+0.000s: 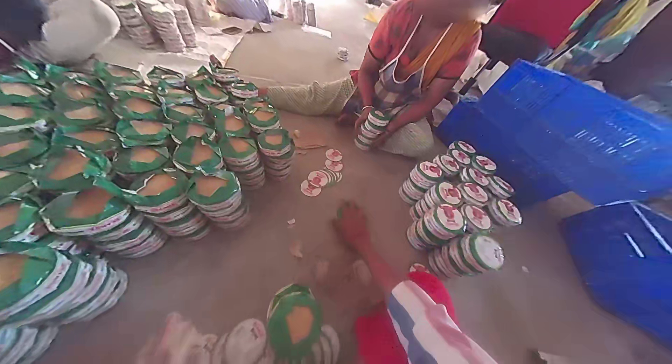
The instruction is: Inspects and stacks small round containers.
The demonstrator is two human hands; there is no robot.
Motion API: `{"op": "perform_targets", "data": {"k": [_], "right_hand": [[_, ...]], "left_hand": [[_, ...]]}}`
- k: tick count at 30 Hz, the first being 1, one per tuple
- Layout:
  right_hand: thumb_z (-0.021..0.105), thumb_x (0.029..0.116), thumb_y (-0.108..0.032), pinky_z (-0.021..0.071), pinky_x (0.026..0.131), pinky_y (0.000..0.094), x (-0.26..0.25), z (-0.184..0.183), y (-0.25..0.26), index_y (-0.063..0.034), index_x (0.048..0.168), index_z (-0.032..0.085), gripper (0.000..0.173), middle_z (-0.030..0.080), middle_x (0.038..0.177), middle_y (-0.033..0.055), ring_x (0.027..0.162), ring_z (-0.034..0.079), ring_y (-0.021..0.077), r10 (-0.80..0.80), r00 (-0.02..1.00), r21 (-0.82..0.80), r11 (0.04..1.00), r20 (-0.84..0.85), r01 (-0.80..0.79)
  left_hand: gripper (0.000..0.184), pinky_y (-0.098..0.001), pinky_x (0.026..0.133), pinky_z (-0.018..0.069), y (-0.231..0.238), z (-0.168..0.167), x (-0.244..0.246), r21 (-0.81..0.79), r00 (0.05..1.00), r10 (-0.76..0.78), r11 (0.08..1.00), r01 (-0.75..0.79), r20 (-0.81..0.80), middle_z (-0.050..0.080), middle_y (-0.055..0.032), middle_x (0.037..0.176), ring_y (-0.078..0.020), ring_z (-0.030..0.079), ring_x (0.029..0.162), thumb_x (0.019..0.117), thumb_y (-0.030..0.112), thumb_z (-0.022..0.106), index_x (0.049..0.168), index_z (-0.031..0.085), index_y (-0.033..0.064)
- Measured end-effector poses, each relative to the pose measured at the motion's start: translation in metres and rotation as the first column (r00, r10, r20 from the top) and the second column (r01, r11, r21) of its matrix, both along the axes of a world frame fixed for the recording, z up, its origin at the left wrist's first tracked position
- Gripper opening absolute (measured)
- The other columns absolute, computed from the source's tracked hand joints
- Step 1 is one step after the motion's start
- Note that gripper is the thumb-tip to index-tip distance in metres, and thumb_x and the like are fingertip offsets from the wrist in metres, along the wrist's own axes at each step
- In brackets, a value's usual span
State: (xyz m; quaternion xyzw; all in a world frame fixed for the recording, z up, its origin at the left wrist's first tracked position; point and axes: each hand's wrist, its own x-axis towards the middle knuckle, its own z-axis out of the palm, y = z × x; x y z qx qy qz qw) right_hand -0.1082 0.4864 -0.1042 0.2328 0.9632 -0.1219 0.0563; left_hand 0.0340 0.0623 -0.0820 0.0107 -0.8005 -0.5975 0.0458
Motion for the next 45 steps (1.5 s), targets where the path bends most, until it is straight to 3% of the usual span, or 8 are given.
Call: {"op": "perform_targets", "data": {"k": [5, 9, 13, 24, 29, 35, 38, 45], "right_hand": [[0.056, 0.0974, -0.059, 0.0202, 0.12, 0.068, 0.007, 0.023, 0.009, -0.0083, 0.164, 0.019, 0.091, 0.019, 0.168, 0.0231, 0.155, 0.017, 0.0459, -0.001, 1.0, -0.155, 0.988, -0.006, 0.0], [0.065, 0.0918, -0.056, 0.0117, 0.123, 0.0664, 0.098, 0.066, -0.043, -0.0042, 0.162, 0.024, 0.096, 0.009, 0.169, 0.0265, 0.157, 0.005, 0.0449, 0.051, 0.999, 0.005, 0.999, -0.001, -0.051], [0.073, 0.0841, -0.058, -0.0013, 0.121, 0.0711, 0.184, 0.061, -0.083, -0.007, 0.16, 0.032, 0.1, 0.003, 0.172, 0.016, 0.157, -0.005, 0.0434, 0.136, 0.95, 0.014, 0.989, 0.28, -0.145], [0.082, 0.0832, -0.03, 0.0125, 0.12, 0.0713, 0.17, 0.049, -0.082, -0.0125, 0.151, 0.051, 0.076, 0.012, 0.173, 0.0065, 0.157, 0.0, 0.0447, 0.094, 0.902, 0.064, 0.989, 0.422, -0.134], [0.08, 0.0844, -0.038, 0.0081, 0.124, 0.0664, 0.184, 0.065, -0.099, -0.0047, 0.147, 0.053, 0.076, 0.033, 0.164, 0.0186, 0.156, 0.012, 0.0442, 0.153, 0.944, 0.066, 0.982, 0.293, -0.179], [0.068, 0.0869, -0.055, 0.0258, 0.116, 0.0716, 0.187, 0.094, -0.13, -0.0124, 0.123, 0.073, 0.056, 0.051, 0.152, 0.0175, 0.149, 0.029, 0.0497, 0.309, 0.834, -0.32, 0.817, -0.457, -0.479], [0.055, 0.0872, -0.071, 0.026, 0.114, 0.0736, 0.175, 0.087, -0.138, -0.0239, 0.134, 0.068, 0.068, 0.043, 0.16, 0.0138, 0.152, 0.02, 0.0512, 0.435, 0.784, -0.286, 0.76, -0.443, -0.584], [0.061, 0.0876, -0.066, 0.0157, 0.119, 0.073, 0.167, 0.081, -0.153, -0.0274, 0.138, 0.067, 0.063, 0.044, 0.16, 0.0052, 0.153, 0.021, 0.0476, 0.586, 0.728, -0.229, 0.7, -0.357, -0.676]], "left_hand": [[0.066, -0.0574, 0.119, 0.0298, 0.041, 0.026, 0.009, -0.178, 0.968, -0.234, 0.96, 0.215, -0.093, 0.043, -0.0317, 0.153, -0.0468, 0.037, 0.145, 0.0972, 0.036, 0.06, 0.145, 0.049, -0.0084], [0.069, -0.0684, 0.118, 0.0196, 0.045, 0.021, 0.027, -0.236, 0.948, -0.312, 0.927, 0.29, -0.063, 0.043, -0.0301, 0.153, -0.0537, 0.035, 0.144, 0.0917, 0.036, 0.065, 0.145, 0.051, -0.0066], [0.067, -0.0642, 0.117, 0.0263, 0.035, 0.021, 0.026, -0.194, 0.96, -0.28, 0.941, 0.277, 0.012, 0.045, -0.0289, 0.152, -0.0484, 0.038, 0.143, 0.0909, 0.034, 0.064, 0.144, 0.052, -0.0044], [0.082, -0.0647, 0.114, 0.0316, 0.044, 0.018, 0.029, -0.22, 0.961, -0.276, 0.937, 0.27, 0.001, 0.049, -0.0248, 0.15, -0.047, 0.042, 0.14, 0.0753, 0.041, 0.079, 0.143, 0.056, 0.0011], [0.107, -0.0643, 0.116, 0.0307, 0.061, 0.017, 0.031, -0.254, 0.943, -0.329, 0.918, 0.304, -0.06, 0.05, -0.0261, 0.149, -0.048, 0.044, 0.139, 0.0623, 0.037, 0.092, 0.15, 0.045, -0.0023], [0.119, -0.0683, 0.11, 0.0365, 0.081, 0.008, 0.034, -0.182, 0.934, -0.342, 0.93, 0.321, -0.104, 0.047, -0.0231, 0.153, -0.0509, 0.042, 0.14, 0.0548, 0.03, 0.097, 0.154, 0.039, 0.0005], [0.109, -0.0667, 0.111, 0.0369, 0.086, -0.004, 0.03, -0.126, 0.943, -0.286, 0.955, 0.267, -0.17, 0.053, -0.0236, 0.147, -0.0488, 0.045, 0.137, 0.0564, 0.03, 0.096, 0.149, 0.047, 0.0012], [0.103, -0.0662, 0.11, 0.0389, 0.084, -0.008, 0.026, -0.111, 0.946, -0.277, 0.959, 0.261, -0.169, 0.053, -0.0245, 0.145, -0.0487, 0.046, 0.136, 0.0586, 0.034, 0.095, 0.146, 0.051, 0.0026]]}}
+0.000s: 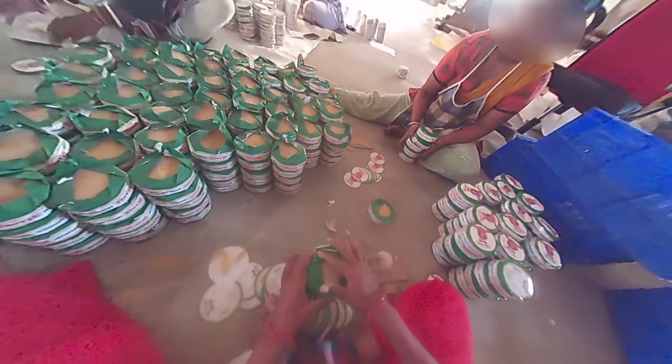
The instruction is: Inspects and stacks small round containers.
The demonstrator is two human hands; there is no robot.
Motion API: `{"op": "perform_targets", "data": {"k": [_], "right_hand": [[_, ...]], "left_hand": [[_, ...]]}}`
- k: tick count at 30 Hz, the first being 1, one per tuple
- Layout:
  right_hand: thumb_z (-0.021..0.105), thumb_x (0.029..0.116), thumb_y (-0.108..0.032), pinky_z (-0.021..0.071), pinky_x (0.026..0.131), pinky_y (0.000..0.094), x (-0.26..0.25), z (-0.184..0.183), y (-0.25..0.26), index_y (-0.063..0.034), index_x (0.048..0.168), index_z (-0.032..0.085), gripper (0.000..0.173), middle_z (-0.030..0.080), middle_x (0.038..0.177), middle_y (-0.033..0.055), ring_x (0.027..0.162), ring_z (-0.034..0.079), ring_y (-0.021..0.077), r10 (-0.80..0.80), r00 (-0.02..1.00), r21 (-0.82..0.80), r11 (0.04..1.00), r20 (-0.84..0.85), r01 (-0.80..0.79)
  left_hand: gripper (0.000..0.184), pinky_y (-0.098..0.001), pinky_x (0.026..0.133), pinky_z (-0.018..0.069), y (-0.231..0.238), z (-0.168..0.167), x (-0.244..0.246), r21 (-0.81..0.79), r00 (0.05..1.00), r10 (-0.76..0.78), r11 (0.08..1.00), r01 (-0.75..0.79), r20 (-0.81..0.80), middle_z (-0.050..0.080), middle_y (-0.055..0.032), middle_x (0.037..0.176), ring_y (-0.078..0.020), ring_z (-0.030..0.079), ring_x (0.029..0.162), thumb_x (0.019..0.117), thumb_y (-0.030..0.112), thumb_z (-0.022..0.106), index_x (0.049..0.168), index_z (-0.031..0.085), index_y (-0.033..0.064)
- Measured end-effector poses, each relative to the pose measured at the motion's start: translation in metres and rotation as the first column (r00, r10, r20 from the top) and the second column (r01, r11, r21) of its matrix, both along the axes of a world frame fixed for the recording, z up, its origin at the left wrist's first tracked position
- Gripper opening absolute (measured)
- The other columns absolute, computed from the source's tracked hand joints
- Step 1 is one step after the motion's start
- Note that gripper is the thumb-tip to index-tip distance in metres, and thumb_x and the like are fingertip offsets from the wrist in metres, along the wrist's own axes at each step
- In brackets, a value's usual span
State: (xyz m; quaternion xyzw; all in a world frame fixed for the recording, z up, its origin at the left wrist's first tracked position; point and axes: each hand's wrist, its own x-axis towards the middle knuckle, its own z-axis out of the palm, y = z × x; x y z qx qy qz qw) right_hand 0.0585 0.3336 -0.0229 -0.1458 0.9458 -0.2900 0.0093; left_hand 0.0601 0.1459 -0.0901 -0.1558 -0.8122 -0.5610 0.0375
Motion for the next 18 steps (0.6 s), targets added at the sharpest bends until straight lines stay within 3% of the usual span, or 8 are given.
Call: {"op": "perform_targets", "data": {"k": [3, 6, 9, 11, 15, 16, 18], "right_hand": [[0.047, 0.0929, -0.069, 0.0221, 0.116, 0.0737, 0.005, -0.007, -0.004, -0.0185, 0.127, 0.073, 0.067, 0.05, 0.154, 0.0152, 0.149, 0.027, 0.0527, -0.002, 0.997, -0.217, 0.976, -0.081, -0.016], [0.036, 0.099, -0.068, 0.0189, 0.119, 0.0711, 0.015, -0.01, -0.013, -0.0137, 0.13, 0.071, 0.072, 0.045, 0.157, 0.0215, 0.15, 0.026, 0.0524, 0.033, 0.995, -0.367, 0.928, -0.093, -0.065], [0.03, 0.0902, -0.083, 0.0158, 0.118, 0.0741, 0.031, -0.017, -0.023, -0.023, 0.138, 0.067, 0.085, 0.043, 0.16, 0.0086, 0.153, 0.021, 0.0492, -0.018, 0.997, -0.129, 0.992, -0.073, 0.008], [0.026, 0.0871, -0.087, 0.015, 0.118, 0.0752, 0.042, -0.015, -0.025, -0.0265, 0.138, 0.067, 0.089, 0.045, 0.16, 0.0016, 0.154, 0.022, 0.0458, -0.028, 0.994, 0.0, 1.0, -0.102, 0.028], [0.031, 0.0921, -0.08, 0.0207, 0.117, 0.0727, 0.058, -0.009, -0.019, -0.0233, 0.125, 0.074, 0.079, 0.051, 0.154, 0.011, 0.151, 0.025, 0.0502, -0.054, 0.989, -0.209, 0.978, -0.139, 0.024], [0.031, 0.0928, -0.08, 0.0215, 0.117, 0.071, 0.062, -0.009, -0.016, -0.0244, 0.125, 0.073, 0.077, 0.052, 0.154, 0.0113, 0.151, 0.025, 0.0494, -0.068, 0.986, -0.214, 0.976, -0.153, 0.034], [0.033, 0.0906, -0.081, 0.0212, 0.117, 0.0725, 0.072, -0.013, -0.009, -0.0283, 0.13, 0.071, 0.076, 0.051, 0.155, 0.0085, 0.151, 0.027, 0.0487, -0.061, 0.983, -0.058, 0.997, -0.173, 0.051]], "left_hand": [[0.101, -0.0653, 0.111, 0.0383, 0.0, -0.003, 0.0, 0.036, 1.0, -0.007, 0.999, 0.007, -0.011, 0.054, -0.0239, 0.144, -0.0478, 0.046, 0.136, 0.0603, 0.035, 0.094, 0.146, 0.051, 0.002], [0.101, -0.0656, 0.112, 0.0363, 0.0, -0.01, 0.002, 0.062, 1.0, -0.006, 0.998, 0.006, -0.001, 0.054, -0.023, 0.146, -0.0481, 0.045, 0.138, 0.0614, 0.037, 0.093, 0.146, 0.05, 0.0021], [0.096, -0.0672, 0.113, 0.0321, 0.0, -0.011, 0.001, 0.029, 1.0, 0.004, 1.0, -0.004, 0.012, 0.054, -0.0214, 0.147, -0.0498, 0.042, 0.14, 0.0636, 0.034, 0.089, 0.146, 0.051, 0.0017], [0.102, -0.0667, 0.114, 0.0317, 0.0, -0.011, 0.001, 0.025, 0.999, -0.003, 1.0, 0.002, 0.054, 0.051, -0.0242, 0.149, -0.0506, 0.041, 0.14, 0.0602, 0.035, 0.093, 0.147, 0.051, 0.0041], [0.107, -0.067, 0.113, 0.0331, 0.0, -0.014, 0.001, 0.045, 0.996, -0.006, 0.999, 0.002, 0.085, 0.046, -0.0292, 0.15, -0.0521, 0.04, 0.139, 0.0568, 0.036, 0.095, 0.148, 0.05, 0.0042], [0.106, -0.0662, 0.114, 0.0335, 0.0, -0.015, 0.001, 0.047, 0.997, -0.001, 0.999, -0.002, 0.075, 0.047, -0.0282, 0.15, -0.0508, 0.041, 0.14, 0.0575, 0.038, 0.095, 0.148, 0.05, 0.0038], [0.107, -0.065, 0.114, 0.034, 0.001, -0.016, 0.001, 0.035, 0.998, 0.001, 0.999, -0.004, 0.062, 0.047, -0.028, 0.15, -0.0498, 0.042, 0.14, 0.0598, 0.041, 0.093, 0.149, 0.049, 0.0025]]}}
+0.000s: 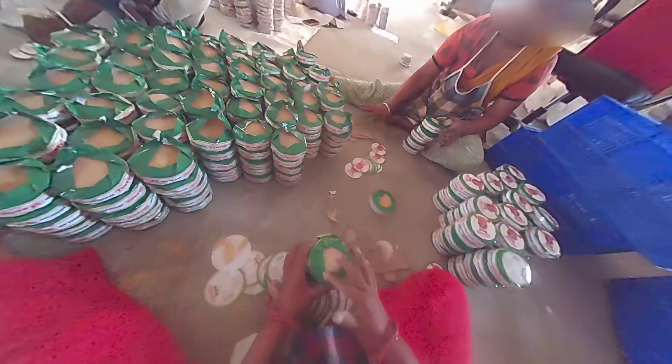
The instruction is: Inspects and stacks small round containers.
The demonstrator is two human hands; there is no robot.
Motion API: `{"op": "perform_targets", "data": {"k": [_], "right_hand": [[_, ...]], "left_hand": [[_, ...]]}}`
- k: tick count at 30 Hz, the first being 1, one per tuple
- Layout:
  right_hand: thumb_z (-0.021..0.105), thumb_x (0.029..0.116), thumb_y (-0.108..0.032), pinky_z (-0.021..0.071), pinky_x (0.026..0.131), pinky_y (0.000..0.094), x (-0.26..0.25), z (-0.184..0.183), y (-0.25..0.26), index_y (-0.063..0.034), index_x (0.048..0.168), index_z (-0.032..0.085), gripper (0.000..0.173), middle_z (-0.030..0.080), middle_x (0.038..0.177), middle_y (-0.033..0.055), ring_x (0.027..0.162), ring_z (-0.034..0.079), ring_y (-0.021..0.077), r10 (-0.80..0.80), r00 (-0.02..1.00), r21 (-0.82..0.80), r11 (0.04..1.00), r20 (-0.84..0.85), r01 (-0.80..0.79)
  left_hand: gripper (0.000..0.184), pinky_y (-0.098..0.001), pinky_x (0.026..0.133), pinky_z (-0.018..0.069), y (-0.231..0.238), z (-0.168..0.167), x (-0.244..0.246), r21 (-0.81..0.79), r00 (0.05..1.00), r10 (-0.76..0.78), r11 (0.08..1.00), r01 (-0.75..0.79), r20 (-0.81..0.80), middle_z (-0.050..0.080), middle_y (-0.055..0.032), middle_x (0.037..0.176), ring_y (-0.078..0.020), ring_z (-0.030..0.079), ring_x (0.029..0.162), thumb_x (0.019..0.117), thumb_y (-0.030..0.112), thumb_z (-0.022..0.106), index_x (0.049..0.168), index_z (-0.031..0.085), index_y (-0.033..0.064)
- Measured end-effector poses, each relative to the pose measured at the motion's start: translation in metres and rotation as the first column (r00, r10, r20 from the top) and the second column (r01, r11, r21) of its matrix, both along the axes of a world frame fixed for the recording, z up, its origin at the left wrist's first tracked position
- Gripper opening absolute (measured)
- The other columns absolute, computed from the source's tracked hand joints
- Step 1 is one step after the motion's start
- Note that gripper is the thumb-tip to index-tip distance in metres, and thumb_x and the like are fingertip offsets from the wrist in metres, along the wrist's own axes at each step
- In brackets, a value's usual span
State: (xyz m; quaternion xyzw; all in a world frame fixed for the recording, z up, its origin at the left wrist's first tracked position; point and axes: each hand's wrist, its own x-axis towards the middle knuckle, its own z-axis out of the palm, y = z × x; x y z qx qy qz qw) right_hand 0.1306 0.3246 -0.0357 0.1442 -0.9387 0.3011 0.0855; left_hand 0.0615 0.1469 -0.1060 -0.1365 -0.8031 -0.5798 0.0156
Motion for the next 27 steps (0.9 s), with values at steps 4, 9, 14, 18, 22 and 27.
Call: {"op": "perform_targets", "data": {"k": [4, 9, 14, 18, 22, 27], "right_hand": [[0.042, 0.0881, -0.079, 0.0253, 0.115, 0.0742, 0.016, -0.002, 0.007, -0.0289, 0.133, 0.07, 0.073, 0.056, 0.151, 0.0049, 0.148, 0.035, 0.0458, -0.016, 1.0, 0.149, 0.989, 0.004, 0.015], [0.029, 0.0918, -0.081, 0.0245, 0.118, 0.069, 0.018, -0.004, 0.019, -0.0277, 0.134, 0.069, 0.079, 0.052, 0.155, 0.0023, 0.15, 0.033, 0.042, -0.169, 0.985, 0.123, 0.977, -0.032, 0.172], [0.041, 0.0916, -0.078, 0.029, 0.118, 0.0664, 0.013, -0.001, 0.019, -0.0233, 0.12, 0.077, 0.071, 0.059, 0.147, 0.0067, 0.148, 0.037, 0.0434, -0.243, 0.969, -0.003, 0.97, -0.035, 0.243], [0.048, 0.0919, -0.074, 0.0177, 0.121, 0.0699, -0.001, 0.004, 0.023, -0.0229, 0.142, 0.063, 0.073, 0.042, 0.162, 0.0023, 0.154, 0.024, 0.0431, -0.263, 0.962, 0.186, 0.951, 0.072, 0.246], [0.057, 0.0907, -0.067, 0.0266, 0.118, 0.0686, -0.019, 0.012, 0.015, -0.0183, 0.126, 0.075, 0.063, 0.057, 0.15, 0.0062, 0.148, 0.036, 0.0436, -0.29, 0.956, 0.137, 0.946, -0.048, 0.294], [0.057, 0.0889, -0.069, 0.0263, 0.117, 0.0712, -0.041, 0.012, -0.006, -0.0184, 0.135, 0.069, 0.07, 0.051, 0.155, 0.0069, 0.149, 0.035, 0.0445, -0.265, 0.964, 0.245, 0.935, -0.003, 0.257]], "left_hand": [[0.105, -0.0656, 0.113, 0.0344, 0.0, -0.005, -0.003, -0.035, 0.998, -0.006, 0.999, 0.004, -0.068, 0.049, -0.0263, 0.149, -0.049, 0.043, 0.139, 0.0602, 0.04, 0.091, 0.149, 0.049, 0.0015], [0.108, -0.0657, 0.114, 0.0334, 0.0, -0.005, -0.002, -0.032, 0.999, -0.01, 0.999, 0.008, -0.051, 0.048, -0.0277, 0.149, -0.0494, 0.042, 0.14, 0.0606, 0.04, 0.093, 0.149, 0.047, 0.0009], [0.107, -0.0646, 0.114, 0.0334, -0.002, -0.011, -0.001, -0.029, 0.997, -0.015, 0.999, 0.013, -0.08, 0.047, -0.0293, 0.15, -0.0496, 0.041, 0.14, 0.0638, 0.046, 0.09, 0.149, 0.046, -0.0012], [0.107, -0.0629, 0.115, 0.0339, -0.001, -0.009, -0.002, -0.049, 0.996, -0.017, 0.999, 0.012, -0.092, 0.05, -0.0268, 0.148, -0.0466, 0.043, 0.14, 0.0638, 0.047, 0.09, 0.148, 0.047, -0.0021], [0.105, -0.0632, 0.113, 0.0365, -0.002, -0.009, 0.0, -0.057, 0.996, -0.016, 0.998, 0.011, -0.085, 0.048, -0.0302, 0.147, -0.05, 0.044, 0.138, 0.0625, 0.036, 0.092, 0.147, 0.046, -0.0038], [0.103, -0.0623, 0.115, 0.0348, -0.002, -0.003, 0.001, -0.05, 0.999, -0.012, 0.999, 0.009, -0.046, 0.048, -0.0294, 0.149, -0.0476, 0.043, 0.14, 0.0624, 0.029, 0.094, 0.147, 0.046, -0.0048]]}}
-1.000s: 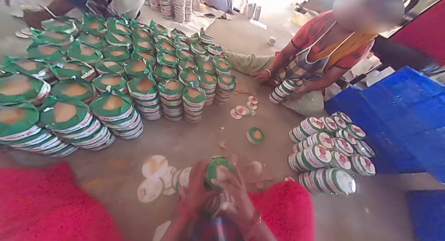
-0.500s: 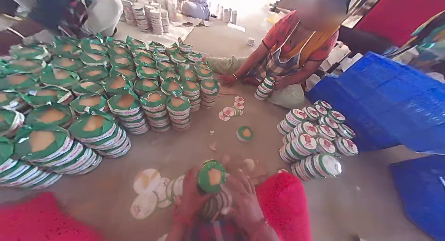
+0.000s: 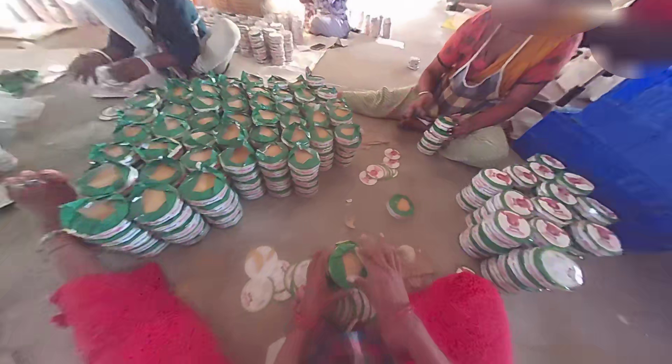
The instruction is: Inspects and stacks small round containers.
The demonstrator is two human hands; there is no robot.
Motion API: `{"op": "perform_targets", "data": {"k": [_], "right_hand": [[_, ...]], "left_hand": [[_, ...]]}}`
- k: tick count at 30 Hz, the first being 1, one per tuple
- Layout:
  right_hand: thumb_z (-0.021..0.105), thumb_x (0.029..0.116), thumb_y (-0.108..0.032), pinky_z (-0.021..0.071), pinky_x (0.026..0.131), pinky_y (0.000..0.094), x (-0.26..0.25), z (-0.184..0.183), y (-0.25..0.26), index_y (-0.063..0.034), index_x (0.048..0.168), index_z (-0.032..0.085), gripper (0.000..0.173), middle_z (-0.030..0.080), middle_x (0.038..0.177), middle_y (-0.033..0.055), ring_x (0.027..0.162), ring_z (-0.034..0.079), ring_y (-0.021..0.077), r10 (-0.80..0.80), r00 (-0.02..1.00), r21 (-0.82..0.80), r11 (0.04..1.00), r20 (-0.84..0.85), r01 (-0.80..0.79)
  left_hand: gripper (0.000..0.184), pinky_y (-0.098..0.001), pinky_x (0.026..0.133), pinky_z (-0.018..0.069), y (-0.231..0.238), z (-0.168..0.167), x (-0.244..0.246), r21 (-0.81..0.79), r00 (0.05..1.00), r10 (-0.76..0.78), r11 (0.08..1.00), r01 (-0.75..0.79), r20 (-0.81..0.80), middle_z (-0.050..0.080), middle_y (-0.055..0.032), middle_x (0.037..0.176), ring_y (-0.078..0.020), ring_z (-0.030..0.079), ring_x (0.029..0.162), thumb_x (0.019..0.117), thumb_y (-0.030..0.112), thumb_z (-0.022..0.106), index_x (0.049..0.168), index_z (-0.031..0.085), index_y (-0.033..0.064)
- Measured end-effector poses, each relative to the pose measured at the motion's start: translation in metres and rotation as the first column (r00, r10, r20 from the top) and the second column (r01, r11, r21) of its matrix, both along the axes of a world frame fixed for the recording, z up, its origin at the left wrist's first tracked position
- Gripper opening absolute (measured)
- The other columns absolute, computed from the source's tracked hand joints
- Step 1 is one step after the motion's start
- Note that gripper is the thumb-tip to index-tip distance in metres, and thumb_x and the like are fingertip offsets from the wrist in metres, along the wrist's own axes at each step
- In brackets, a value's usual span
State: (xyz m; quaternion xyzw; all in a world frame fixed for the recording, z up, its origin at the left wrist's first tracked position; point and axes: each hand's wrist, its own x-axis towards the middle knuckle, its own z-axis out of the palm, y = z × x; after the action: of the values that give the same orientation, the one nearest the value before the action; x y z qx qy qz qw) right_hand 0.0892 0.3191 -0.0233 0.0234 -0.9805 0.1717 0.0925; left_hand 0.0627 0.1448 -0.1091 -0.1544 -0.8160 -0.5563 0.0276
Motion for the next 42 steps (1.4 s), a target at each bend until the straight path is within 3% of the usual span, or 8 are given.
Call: {"op": "perform_targets", "data": {"k": [4, 9, 12, 20, 27, 33, 36, 42], "right_hand": [[0.055, 0.0908, -0.07, 0.0149, 0.121, 0.0697, -0.007, 0.008, -0.008, -0.022, 0.145, 0.06, 0.073, 0.041, 0.162, 0.0052, 0.154, 0.024, 0.0435, -0.004, 0.992, -0.012, 1.0, 0.13, 0.006], [0.057, 0.0932, -0.058, 0.0342, 0.111, 0.0714, -0.008, 0.014, -0.005, -0.0109, 0.134, 0.068, 0.063, 0.056, 0.149, 0.0159, 0.143, 0.04, 0.0508, -0.089, 0.981, -0.254, 0.966, -0.173, 0.043], [0.056, 0.0939, -0.056, 0.036, 0.111, 0.0698, -0.004, 0.008, -0.004, -0.0088, 0.134, 0.068, 0.063, 0.057, 0.147, 0.0183, 0.14, 0.044, 0.0501, -0.122, 0.975, -0.307, 0.95, -0.184, 0.061], [0.067, 0.0909, -0.04, 0.0361, 0.113, 0.0658, 0.011, -0.001, 0.009, 0.0018, 0.137, 0.061, 0.063, 0.05, 0.149, 0.027, 0.139, 0.044, 0.0495, -0.178, 0.979, -0.474, 0.874, -0.098, 0.111], [0.058, 0.0967, -0.038, 0.0412, 0.112, 0.0561, 0.021, 0.011, -0.001, 0.0052, 0.128, 0.066, 0.054, 0.059, 0.14, 0.025, 0.134, 0.053, 0.0401, -0.129, 0.952, -0.554, 0.831, -0.277, -0.048], [0.069, 0.091, -0.019, 0.0534, 0.105, 0.0404, 0.033, 0.018, -0.036, 0.0041, 0.139, 0.057, 0.054, 0.064, 0.136, 0.017, 0.125, 0.063, 0.0233, 0.043, 0.99, -0.732, 0.669, -0.135, -0.129], [0.071, 0.0891, -0.008, 0.0613, 0.089, 0.0332, 0.027, 0.017, -0.045, 0.0051, 0.137, 0.057, 0.051, 0.074, 0.115, 0.0126, 0.101, 0.073, 0.0165, 0.033, 0.996, -0.8, 0.593, -0.088, -0.091], [0.075, 0.087, -0.007, 0.0635, 0.077, 0.0293, 0.011, 0.023, -0.027, 0.0043, 0.128, 0.063, 0.045, 0.077, 0.094, 0.0077, 0.081, 0.074, 0.0119, -0.112, 0.992, -0.821, 0.571, -0.065, 0.011]], "left_hand": [[0.103, -0.0704, 0.114, 0.0293, -0.01, 0.017, -0.003, -0.195, 0.998, -0.056, 0.979, 0.058, 0.013, 0.05, -0.022, 0.151, -0.0518, 0.038, 0.142, 0.0626, 0.022, 0.096, 0.151, 0.046, 0.0046], [0.065, -0.0635, 0.113, 0.0352, -0.066, 0.024, -0.026, -0.439, 0.979, 0.106, 0.898, -0.02, 0.173, 0.052, -0.0205, 0.15, -0.0469, 0.043, 0.14, 0.093, 0.027, 0.073, 0.149, 0.05, 0.0041], [0.047, -0.0672, 0.104, 0.0399, -0.078, 0.007, -0.039, -0.562, 0.946, 0.174, 0.827, 0.011, 0.274, 0.055, -0.0162, 0.146, -0.0468, 0.046, 0.135, 0.088, 0.03, 0.078, 0.131, 0.068, 0.0124], [0.032, -0.0633, 0.106, 0.0383, -0.071, 0.002, -0.04, -0.434, 0.915, 0.241, 0.897, -0.082, 0.324, 0.071, -0.0171, 0.115, -0.0426, 0.056, 0.122, 0.0843, 0.028, 0.082, 0.107, 0.076, 0.007], [0.019, -0.0569, 0.093, 0.0539, -0.093, 0.032, -0.031, -0.23, 0.94, 0.326, 0.911, -0.341, -0.102, 0.074, -0.0208, 0.094, -0.0373, 0.071, 0.095, 0.0916, 0.013, 0.072, 0.096, 0.076, -0.0048], [0.027, -0.0504, 0.09, 0.0507, -0.071, 0.083, -0.006, -0.184, 0.962, 0.074, 0.975, -0.125, -0.263, 0.075, -0.0066, 0.092, -0.024, 0.07, 0.096, 0.0927, 0.031, 0.065, 0.088, 0.078, 0.0078], [0.027, -0.0547, 0.087, 0.0513, -0.063, 0.092, 0.001, -0.213, 0.975, -0.033, 0.977, -0.015, -0.218, 0.073, -0.0088, 0.09, -0.0275, 0.07, 0.091, 0.0901, 0.031, 0.069, 0.086, 0.076, 0.0053], [0.034, -0.0295, 0.078, 0.0586, -0.08, 0.083, -0.005, -0.108, 0.995, -0.052, 0.992, 0.061, 0.086, 0.074, 0.0027, 0.085, -0.0073, 0.07, 0.079, 0.0777, 0.031, 0.083, 0.102, 0.074, 0.0087]]}}
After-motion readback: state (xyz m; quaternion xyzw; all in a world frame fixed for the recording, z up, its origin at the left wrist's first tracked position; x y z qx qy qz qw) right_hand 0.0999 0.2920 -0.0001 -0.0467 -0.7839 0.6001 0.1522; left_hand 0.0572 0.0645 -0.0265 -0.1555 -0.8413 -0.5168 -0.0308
